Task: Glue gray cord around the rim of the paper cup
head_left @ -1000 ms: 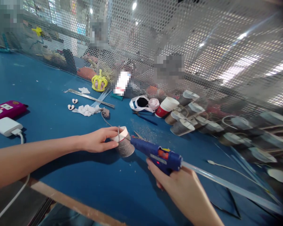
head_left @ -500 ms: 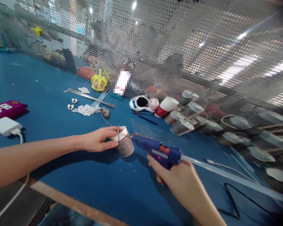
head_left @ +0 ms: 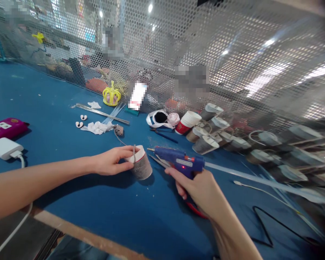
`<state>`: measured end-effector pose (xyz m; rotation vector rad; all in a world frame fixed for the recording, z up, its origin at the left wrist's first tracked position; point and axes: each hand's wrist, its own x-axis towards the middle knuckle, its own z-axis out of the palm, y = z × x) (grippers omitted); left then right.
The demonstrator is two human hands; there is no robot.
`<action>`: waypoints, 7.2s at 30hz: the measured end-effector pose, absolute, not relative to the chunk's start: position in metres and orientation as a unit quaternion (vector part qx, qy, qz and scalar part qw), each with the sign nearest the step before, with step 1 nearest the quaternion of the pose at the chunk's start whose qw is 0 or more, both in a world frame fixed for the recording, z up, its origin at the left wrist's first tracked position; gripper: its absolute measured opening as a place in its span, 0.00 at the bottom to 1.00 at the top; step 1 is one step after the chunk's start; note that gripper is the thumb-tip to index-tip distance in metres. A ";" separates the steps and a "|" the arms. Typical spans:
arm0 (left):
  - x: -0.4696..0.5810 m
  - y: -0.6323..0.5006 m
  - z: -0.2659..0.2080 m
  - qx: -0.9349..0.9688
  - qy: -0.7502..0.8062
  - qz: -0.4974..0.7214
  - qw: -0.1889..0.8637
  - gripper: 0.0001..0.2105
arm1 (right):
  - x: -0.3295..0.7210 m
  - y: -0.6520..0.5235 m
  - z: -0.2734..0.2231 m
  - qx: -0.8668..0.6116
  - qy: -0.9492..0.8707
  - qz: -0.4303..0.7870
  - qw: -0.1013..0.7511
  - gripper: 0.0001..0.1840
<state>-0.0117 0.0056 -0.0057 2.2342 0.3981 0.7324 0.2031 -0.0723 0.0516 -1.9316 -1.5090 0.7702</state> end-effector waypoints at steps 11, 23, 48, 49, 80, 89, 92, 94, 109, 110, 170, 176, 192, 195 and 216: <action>-0.010 0.006 -0.006 0.872 0.169 0.296 0.351 0.06 | 0.249 -0.012 0.032 -0.729 -0.523 0.267 0.352 0.14; -0.011 0.003 -0.002 0.899 0.176 0.276 0.291 0.06 | 0.241 0.004 0.026 -0.754 -0.601 0.045 0.260 0.12; -0.014 0.001 0.008 0.849 0.135 0.287 0.422 0.08 | 0.172 -0.028 0.046 -0.517 -0.670 0.304 0.437 0.09; -0.014 0.001 0.009 0.845 0.129 0.286 0.433 0.08 | 0.174 -0.030 0.045 -0.521 -0.658 0.312 0.445 0.09; -0.014 -0.009 0.016 0.843 0.083 0.266 0.460 0.07 | 0.182 -0.046 0.026 -0.560 -0.607 0.356 0.438 0.13; -0.013 -0.011 0.018 0.842 0.079 0.270 0.460 0.07 | 0.176 -0.050 0.026 -0.592 -0.629 0.320 0.390 0.14; -0.014 -0.010 0.017 0.842 0.083 0.270 0.460 0.07 | 0.173 -0.051 0.024 -0.596 -0.631 0.312 0.386 0.14; -0.014 -0.009 0.016 0.842 0.086 0.270 0.459 0.07 | 0.172 -0.050 0.023 -0.600 -0.634 0.294 0.390 0.15; -0.002 -0.022 0.008 0.800 0.288 0.253 0.461 0.12 | 0.154 -0.059 0.007 -0.584 -0.720 0.052 0.370 0.08; -0.001 -0.022 0.007 0.798 0.294 0.255 0.460 0.12 | 0.154 -0.059 0.007 -0.584 -0.722 0.048 0.369 0.08; -0.001 -0.018 0.002 0.776 0.238 0.275 0.516 0.06 | 0.207 -0.002 0.062 -0.717 -0.663 0.017 0.213 0.14; -0.001 -0.016 -0.001 0.805 0.247 0.278 0.462 0.06 | 0.258 0.011 0.030 -0.795 -0.597 0.090 0.060 0.12; -0.005 -0.004 -0.004 0.816 0.243 0.305 0.427 0.07 | 0.233 -0.046 0.058 -0.689 -0.556 0.277 0.374 0.13; -0.005 -0.002 -0.007 0.815 0.243 0.311 0.425 0.07 | 0.216 -0.071 0.062 -0.668 -0.582 0.302 0.354 0.12; -0.005 0.000 -0.009 0.800 0.240 0.308 0.455 0.07 | 0.212 -0.095 0.040 -0.588 -0.797 -0.041 0.132 0.13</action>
